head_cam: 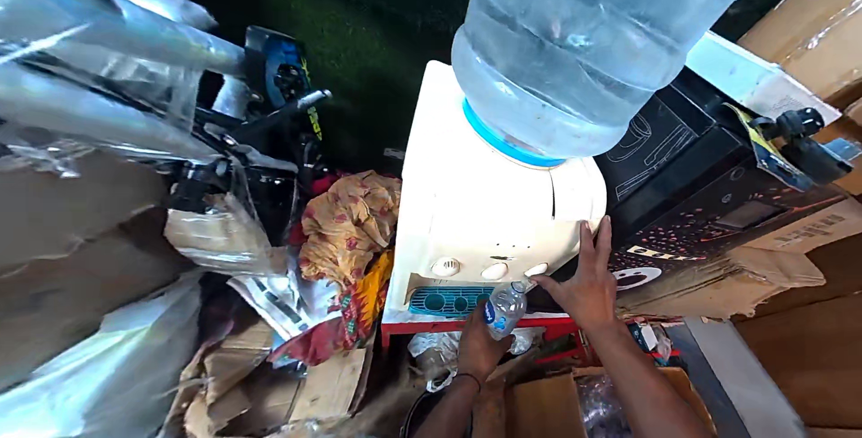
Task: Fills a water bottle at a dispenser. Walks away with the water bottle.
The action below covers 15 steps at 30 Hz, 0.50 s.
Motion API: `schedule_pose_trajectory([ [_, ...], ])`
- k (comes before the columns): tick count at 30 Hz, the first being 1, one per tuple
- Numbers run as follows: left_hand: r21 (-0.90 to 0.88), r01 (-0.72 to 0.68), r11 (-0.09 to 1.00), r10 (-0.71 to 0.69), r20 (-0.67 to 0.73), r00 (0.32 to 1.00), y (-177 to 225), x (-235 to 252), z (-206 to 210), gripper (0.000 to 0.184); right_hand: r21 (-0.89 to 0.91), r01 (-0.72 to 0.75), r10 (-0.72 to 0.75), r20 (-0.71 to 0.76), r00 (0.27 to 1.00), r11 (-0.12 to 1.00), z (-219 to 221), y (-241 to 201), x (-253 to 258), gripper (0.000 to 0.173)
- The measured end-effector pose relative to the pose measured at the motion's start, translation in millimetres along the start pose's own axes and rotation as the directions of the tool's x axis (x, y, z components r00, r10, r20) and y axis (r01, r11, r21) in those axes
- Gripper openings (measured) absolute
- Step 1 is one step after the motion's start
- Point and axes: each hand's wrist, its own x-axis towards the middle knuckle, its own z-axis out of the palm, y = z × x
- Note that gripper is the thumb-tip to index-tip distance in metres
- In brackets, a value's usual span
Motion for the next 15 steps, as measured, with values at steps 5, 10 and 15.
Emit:
schedule_pose_trajectory([
  [5,0.009,-0.02,1.0,0.02,-0.001,1.0,-4.7,10.0,0.3,0.11,0.062,-0.151,0.15,0.02,0.988,0.987,8.8,-2.2,9.7,0.141],
  [10,0.043,-0.067,0.997,0.069,-0.063,0.996,-9.6,6.0,0.9,0.107,0.148,-0.23,0.223,0.057,0.973,0.962,15.4,-4.4,6.0,0.134],
  [15,0.023,-0.086,0.996,0.088,-0.108,0.99,-14.5,8.3,-2.2,0.109,0.187,-0.363,0.335,0.165,0.928,0.913,11.2,-15.6,11.4,0.134],
])
